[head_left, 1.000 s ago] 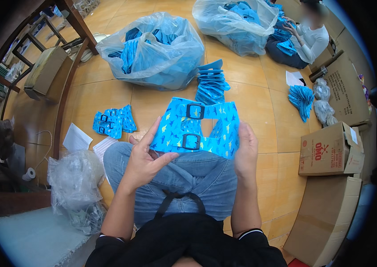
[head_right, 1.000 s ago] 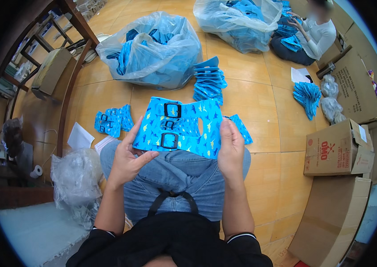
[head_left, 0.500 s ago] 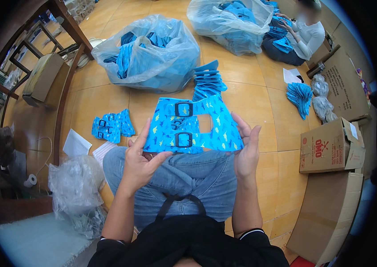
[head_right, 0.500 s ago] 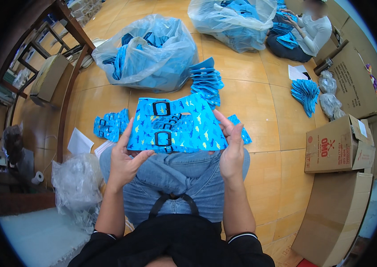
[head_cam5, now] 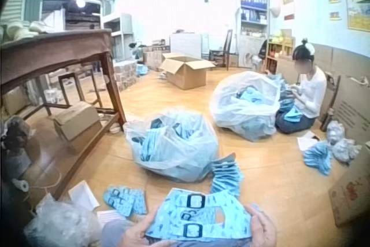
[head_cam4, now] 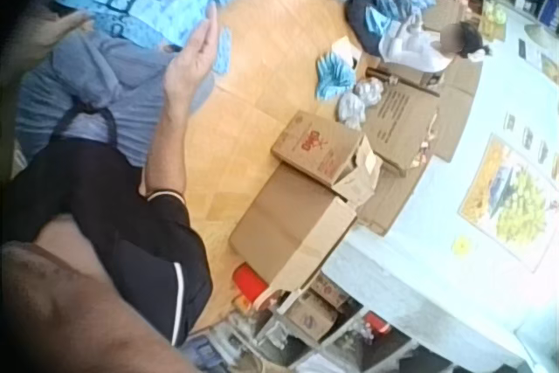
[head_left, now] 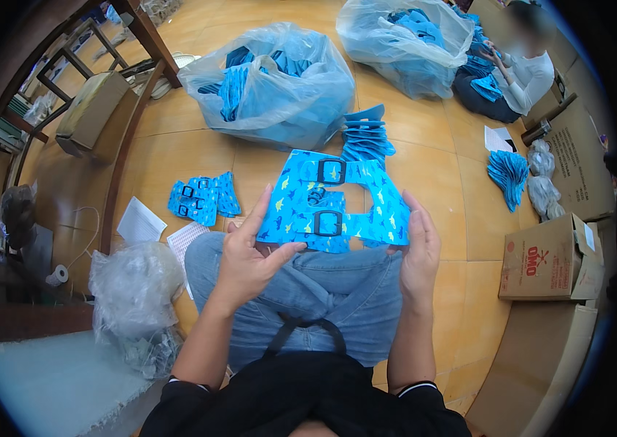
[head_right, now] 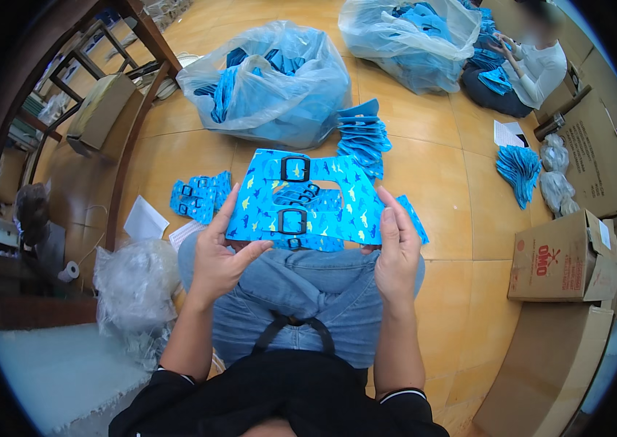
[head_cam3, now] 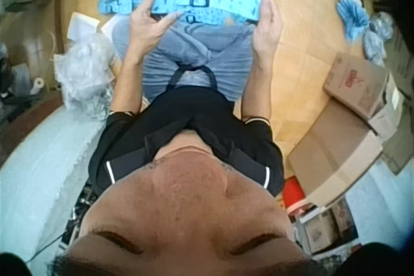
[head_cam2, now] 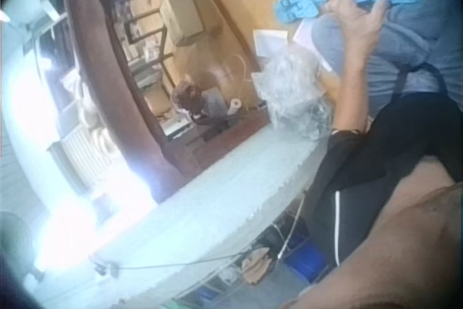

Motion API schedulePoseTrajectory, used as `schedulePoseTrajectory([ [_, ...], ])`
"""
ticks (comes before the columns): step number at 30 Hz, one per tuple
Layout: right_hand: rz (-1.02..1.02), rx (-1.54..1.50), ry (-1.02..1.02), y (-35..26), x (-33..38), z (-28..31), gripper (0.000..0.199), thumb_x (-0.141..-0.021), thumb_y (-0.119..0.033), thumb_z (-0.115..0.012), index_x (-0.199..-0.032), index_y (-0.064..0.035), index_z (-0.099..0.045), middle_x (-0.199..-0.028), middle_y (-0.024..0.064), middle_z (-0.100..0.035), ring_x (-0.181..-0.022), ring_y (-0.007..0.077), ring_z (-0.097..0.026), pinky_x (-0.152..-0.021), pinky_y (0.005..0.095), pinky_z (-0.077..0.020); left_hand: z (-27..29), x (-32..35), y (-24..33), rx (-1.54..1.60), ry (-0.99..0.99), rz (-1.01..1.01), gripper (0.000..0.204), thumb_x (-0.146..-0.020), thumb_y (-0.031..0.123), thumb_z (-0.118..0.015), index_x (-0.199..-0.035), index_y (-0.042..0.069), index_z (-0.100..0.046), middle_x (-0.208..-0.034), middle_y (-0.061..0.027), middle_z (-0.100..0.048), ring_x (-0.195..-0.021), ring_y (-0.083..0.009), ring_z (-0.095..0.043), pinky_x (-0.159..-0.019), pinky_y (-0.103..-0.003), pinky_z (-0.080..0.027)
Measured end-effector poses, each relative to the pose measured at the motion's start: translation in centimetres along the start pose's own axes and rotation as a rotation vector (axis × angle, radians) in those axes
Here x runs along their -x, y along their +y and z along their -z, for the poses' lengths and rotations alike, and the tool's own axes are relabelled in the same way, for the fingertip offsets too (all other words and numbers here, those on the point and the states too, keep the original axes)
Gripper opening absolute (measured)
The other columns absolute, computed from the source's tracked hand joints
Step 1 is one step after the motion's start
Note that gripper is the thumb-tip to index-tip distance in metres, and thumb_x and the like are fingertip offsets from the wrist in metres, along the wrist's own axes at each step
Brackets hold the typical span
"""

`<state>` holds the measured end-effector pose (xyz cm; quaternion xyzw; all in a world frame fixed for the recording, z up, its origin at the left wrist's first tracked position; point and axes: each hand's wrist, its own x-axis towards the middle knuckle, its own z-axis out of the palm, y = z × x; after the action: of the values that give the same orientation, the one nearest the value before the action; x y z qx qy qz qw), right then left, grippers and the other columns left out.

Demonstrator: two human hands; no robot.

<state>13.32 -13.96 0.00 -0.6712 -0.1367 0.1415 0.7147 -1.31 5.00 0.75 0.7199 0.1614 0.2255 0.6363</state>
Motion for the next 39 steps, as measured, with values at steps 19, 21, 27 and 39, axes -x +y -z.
schedulePoseTrajectory([
  [19, 0.058, -0.025, 0.0, 1.0, 0.0, 0.5, 0.042, -0.095, -0.019, -0.058, -0.132, -0.001, -0.05, -0.098, 0.0019, -0.061, -0.074, 0.0022, -0.053, -0.052, 0.0167, -0.0427, 0.1, -0.1, -0.7, -0.157, 0.007, -0.092, 0.084, -0.075, 0.002, -0.077, -0.146, 0.001, -0.031, -0.115, -0.0108, -0.065, -0.088, -0.0097, -0.064, -0.068, -0.021, -0.053],
  [21, 0.078, -0.037, -0.01, 1.1, 0.0, 0.6, 0.041, -0.095, -0.018, -0.059, -0.132, -0.0015, -0.051, -0.099, 0.0021, -0.061, -0.075, 0.0024, -0.053, -0.053, 0.0167, -0.0431, 0.0, -0.1, -0.7, -0.172, 0.01, -0.089, 0.084, -0.075, 0.001, -0.077, -0.145, 0.001, -0.031, -0.113, -0.0106, -0.065, -0.087, -0.0095, -0.064, -0.066, -0.021, -0.052],
  [27, 0.066, -0.043, -0.003, 1.4, 0.1, 0.7, 0.04, -0.095, -0.017, -0.059, -0.131, -0.0019, -0.051, -0.101, 0.0028, -0.061, -0.077, 0.0031, -0.054, -0.054, 0.0172, -0.0442, -0.3, -0.2, -1.1, -0.14, 0.025, -0.053, 0.08, -0.076, -0.001, -0.075, -0.144, 0.0, -0.033, -0.11, -0.0098, -0.066, -0.089, -0.01, -0.064, -0.069, -0.022, -0.051],
  [39, -0.077, 0.06, 0.007, 6.6, -4.0, 6.8, 0.042, -0.094, -0.022, -0.059, -0.132, -0.0032, -0.052, -0.106, 0.0033, -0.063, -0.075, 0.0048, -0.055, -0.058, 0.0199, -0.0466, -5.0, -3.2, -6.2, 0.009, -0.223, 0.215, 0.06, -0.088, 0.009, -0.066, -0.139, -0.005, -0.037, -0.102, -0.0101, -0.063, -0.095, -0.0126, -0.058, -0.081, -0.025, -0.047],
])
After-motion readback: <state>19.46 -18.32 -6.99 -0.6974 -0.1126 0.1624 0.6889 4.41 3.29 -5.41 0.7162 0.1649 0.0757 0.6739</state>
